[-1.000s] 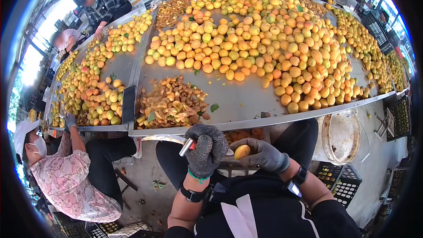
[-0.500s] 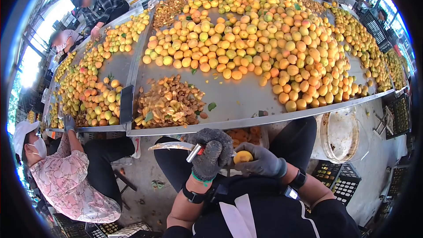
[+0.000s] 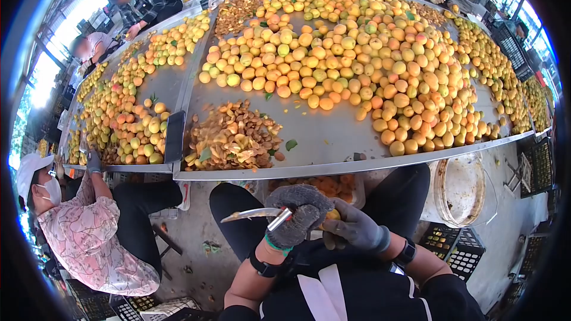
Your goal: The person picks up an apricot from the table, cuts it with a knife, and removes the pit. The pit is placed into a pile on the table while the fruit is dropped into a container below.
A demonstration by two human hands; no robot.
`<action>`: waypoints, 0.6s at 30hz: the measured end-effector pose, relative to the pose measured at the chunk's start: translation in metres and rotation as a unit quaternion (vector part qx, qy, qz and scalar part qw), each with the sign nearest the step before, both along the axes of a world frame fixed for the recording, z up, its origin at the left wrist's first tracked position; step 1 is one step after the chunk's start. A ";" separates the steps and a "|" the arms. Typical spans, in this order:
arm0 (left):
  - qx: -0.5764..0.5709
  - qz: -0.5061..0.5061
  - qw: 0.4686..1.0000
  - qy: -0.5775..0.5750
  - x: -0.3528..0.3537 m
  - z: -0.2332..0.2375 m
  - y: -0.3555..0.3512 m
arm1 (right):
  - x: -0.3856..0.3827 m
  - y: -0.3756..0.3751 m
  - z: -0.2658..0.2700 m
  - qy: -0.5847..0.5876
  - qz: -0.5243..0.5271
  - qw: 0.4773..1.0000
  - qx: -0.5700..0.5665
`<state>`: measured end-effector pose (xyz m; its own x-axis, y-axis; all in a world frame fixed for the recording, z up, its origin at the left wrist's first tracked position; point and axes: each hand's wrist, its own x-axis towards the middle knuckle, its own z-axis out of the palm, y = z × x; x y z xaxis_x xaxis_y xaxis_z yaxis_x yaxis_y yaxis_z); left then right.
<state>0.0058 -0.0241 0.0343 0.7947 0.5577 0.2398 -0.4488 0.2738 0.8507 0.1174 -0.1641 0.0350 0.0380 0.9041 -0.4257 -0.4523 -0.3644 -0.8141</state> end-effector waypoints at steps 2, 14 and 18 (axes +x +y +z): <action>0.035 -0.018 0.999 -0.010 -0.001 -0.002 0.003 | -0.003 -0.002 -0.003 0.002 -0.006 1.000 0.015; 0.015 -0.080 0.996 -0.049 -0.010 0.000 -0.002 | -0.008 -0.005 -0.013 -0.005 0.003 0.997 0.075; 0.162 -0.046 0.986 -0.004 -0.009 0.011 0.007 | -0.009 -0.006 -0.006 0.016 0.002 0.998 0.058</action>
